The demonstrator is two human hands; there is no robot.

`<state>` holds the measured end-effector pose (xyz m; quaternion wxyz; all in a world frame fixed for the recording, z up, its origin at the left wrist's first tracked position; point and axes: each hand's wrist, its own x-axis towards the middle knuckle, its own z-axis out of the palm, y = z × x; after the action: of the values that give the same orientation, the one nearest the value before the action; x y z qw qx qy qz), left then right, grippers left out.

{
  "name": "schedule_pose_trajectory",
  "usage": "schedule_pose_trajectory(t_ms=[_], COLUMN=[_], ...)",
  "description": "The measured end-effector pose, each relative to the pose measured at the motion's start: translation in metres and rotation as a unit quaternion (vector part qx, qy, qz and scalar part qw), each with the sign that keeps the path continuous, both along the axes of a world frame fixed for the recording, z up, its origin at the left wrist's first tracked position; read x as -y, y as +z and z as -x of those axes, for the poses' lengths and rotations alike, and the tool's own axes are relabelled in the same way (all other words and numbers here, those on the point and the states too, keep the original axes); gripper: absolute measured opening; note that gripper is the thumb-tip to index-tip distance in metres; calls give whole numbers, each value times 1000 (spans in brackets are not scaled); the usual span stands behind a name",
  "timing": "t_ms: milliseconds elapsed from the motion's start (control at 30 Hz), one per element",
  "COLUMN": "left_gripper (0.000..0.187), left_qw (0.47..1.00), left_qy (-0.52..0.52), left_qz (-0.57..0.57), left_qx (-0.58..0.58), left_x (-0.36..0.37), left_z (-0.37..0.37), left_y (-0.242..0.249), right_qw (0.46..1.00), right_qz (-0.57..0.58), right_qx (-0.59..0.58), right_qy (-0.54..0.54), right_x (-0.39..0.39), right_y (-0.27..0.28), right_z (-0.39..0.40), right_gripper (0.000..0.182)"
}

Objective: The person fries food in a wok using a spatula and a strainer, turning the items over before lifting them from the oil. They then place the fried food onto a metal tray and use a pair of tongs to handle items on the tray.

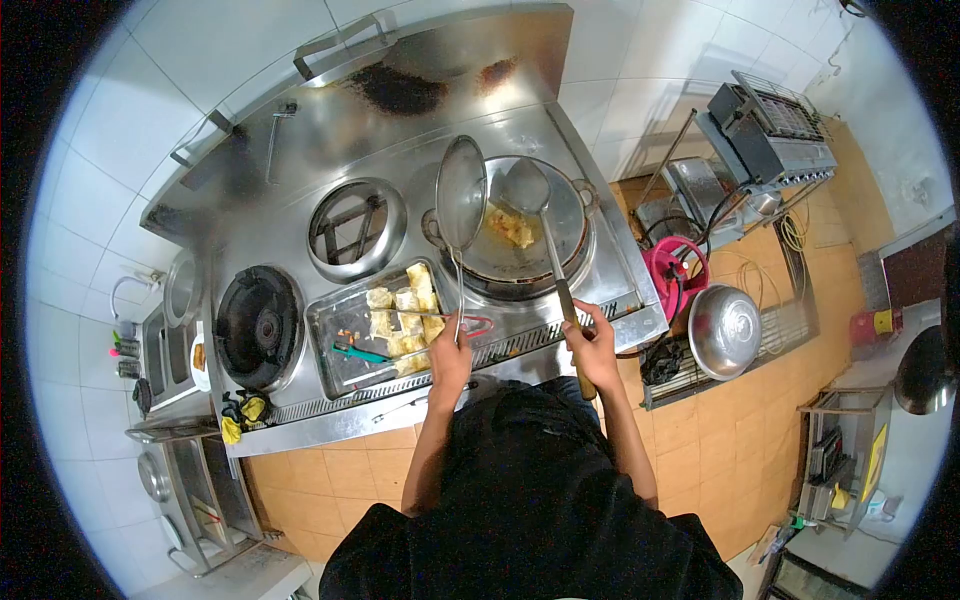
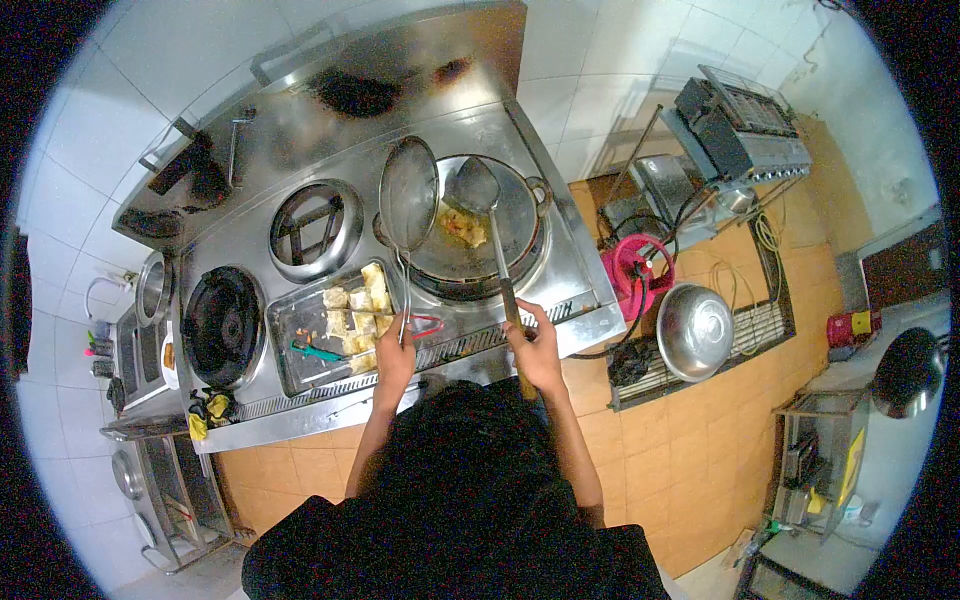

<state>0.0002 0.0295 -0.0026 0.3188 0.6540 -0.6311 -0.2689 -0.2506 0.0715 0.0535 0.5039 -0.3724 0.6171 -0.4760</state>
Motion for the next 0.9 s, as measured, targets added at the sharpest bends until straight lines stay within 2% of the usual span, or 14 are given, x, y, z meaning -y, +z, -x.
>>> schedule_pose_trajectory(t_ms=[167, 267, 467, 900], left_gripper=[37, 35, 33, 32], left_qw=[1000, 1000, 1000, 1000], left_qy=[-1, 5, 5, 17], left_qz=[18, -22, 25, -24], left_qx=[-7, -9, -3, 4], left_x=[-2, -3, -3, -6], left_z=[1, 2, 2, 4], left_y=[2, 8, 1, 17], right_qw=[1000, 1000, 1000, 1000], right_qz=[-1, 6, 9, 4], right_qx=[-6, -4, 12, 11], right_qy=[1, 0, 0, 3], right_x=[-2, -2, -2, -3], right_y=[4, 5, 8, 4], right_z=[0, -1, 0, 4], right_gripper=[45, 45, 45, 46])
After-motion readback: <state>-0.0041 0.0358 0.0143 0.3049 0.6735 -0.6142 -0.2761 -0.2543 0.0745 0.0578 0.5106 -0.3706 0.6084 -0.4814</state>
